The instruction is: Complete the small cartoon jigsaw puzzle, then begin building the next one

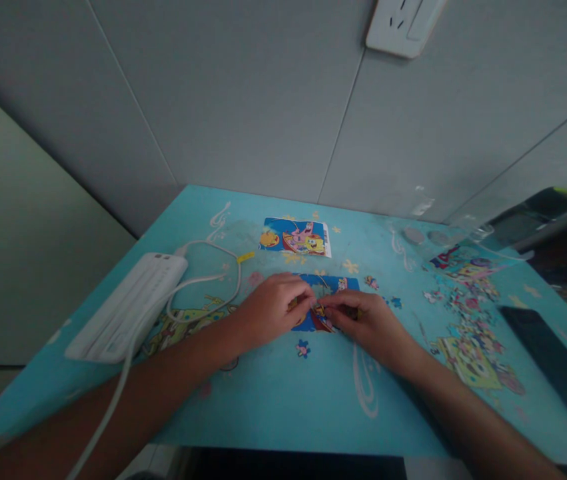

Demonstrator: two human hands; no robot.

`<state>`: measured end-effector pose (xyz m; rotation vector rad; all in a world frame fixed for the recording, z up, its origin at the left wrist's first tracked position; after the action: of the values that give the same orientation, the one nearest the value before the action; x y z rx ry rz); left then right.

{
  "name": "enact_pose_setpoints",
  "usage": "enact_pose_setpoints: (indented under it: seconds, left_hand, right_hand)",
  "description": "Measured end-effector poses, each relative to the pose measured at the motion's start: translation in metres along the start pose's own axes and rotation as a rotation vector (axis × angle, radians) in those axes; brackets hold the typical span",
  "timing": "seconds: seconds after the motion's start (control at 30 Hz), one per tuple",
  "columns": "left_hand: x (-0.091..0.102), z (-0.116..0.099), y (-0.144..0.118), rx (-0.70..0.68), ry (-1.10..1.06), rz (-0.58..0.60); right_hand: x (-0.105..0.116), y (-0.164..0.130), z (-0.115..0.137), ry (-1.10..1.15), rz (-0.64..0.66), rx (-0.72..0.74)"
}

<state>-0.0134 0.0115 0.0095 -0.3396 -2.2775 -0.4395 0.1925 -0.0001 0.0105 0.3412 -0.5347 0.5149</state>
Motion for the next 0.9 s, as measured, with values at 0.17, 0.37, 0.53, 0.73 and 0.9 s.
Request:
enact_pose_setpoints:
  seconds: [0.17, 0.37, 0.53, 0.73, 0.9]
  left_hand:
    - [0.0003, 0.0015, -0.0010, -0.116, 0.299, -0.015]
    - [-0.0014, 0.0020, -0.0037, -0.142, 0.417, 0.022]
    - [-0.0042, 0.0029, -0.0046, -0.154, 0.439, 0.019]
    - [-0.0038, 0.0023, -0.0041, -0.147, 0.454, 0.041]
    - [-0.0039, 0.0020, -0.0037, -0.133, 0.439, 0.052]
  right_hand:
    - [0.0021, 0.0010, -0.0005, -0.085, -0.005, -0.029]
    - [0.0020, 0.0012, -0.0016, -0.139, 0.005, 0.011]
    - [-0.0002, 0.0020, -0.0020, -0.201, 0.013, 0.056]
    - [0.0000, 0.0030, -0.0006, -0.215, 0.019, 0.094]
    - [-0.0007, 0.0028, 0.0010, -0.201, 0.010, 0.091]
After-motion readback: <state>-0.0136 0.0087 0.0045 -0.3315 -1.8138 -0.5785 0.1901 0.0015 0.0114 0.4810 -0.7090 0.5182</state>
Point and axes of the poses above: each hand's wrist, its own y-axis towards the middle knuckle, its own x-axis out of the back of the hand, z = x × y, the point moved 2 cm from there along y, towards the middle knuckle, and after that the axes turned 13 degrees about x, right-handed, at the moved point
